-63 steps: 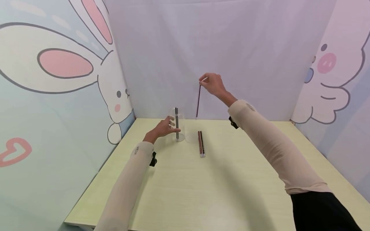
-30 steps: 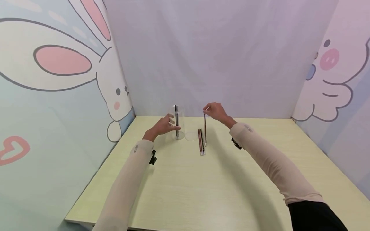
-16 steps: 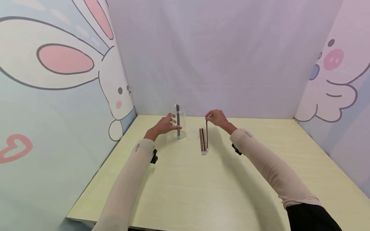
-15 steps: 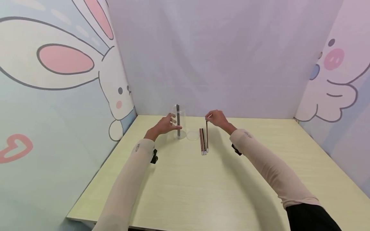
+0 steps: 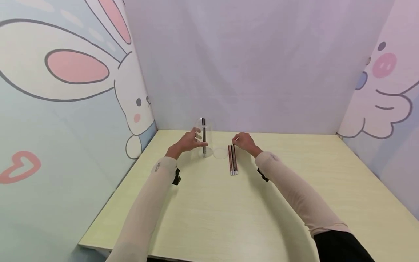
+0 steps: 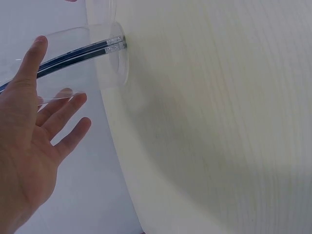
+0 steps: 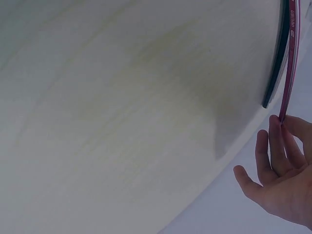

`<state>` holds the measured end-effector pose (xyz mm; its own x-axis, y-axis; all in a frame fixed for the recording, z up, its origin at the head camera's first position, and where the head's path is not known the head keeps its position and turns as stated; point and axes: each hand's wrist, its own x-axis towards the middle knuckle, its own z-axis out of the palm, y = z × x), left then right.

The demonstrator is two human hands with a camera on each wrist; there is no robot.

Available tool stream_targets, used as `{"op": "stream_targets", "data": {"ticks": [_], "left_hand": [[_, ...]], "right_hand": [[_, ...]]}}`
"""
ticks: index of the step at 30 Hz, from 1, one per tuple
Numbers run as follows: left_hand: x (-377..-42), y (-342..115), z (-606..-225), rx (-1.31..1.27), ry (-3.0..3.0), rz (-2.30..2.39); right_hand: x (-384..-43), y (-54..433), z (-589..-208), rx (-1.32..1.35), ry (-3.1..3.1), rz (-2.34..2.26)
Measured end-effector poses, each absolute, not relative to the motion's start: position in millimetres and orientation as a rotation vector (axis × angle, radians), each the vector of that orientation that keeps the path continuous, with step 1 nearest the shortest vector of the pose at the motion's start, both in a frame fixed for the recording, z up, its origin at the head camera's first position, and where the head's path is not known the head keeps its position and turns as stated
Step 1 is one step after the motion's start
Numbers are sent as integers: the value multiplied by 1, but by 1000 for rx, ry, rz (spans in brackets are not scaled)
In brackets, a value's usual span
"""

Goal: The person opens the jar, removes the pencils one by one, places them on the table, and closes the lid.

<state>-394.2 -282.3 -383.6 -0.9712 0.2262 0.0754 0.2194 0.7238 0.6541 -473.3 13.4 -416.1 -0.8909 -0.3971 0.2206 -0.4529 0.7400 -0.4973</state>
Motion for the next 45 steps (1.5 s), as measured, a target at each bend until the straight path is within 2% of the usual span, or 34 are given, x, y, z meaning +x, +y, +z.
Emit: {"op": "stream_targets", "data": {"ticks": [9,29,45], "left_hand": [[-388,-278,-380,382,2928,1080],[-387,-281,-381,367,2914,1098],[-395,-281,-384,364,2904,1100]], "right_hand": [[-476,14,-432,630,-2874,809],[-474,11,-438,669,-2825,814],[-476,15,-409,722,-2824,760]]}}
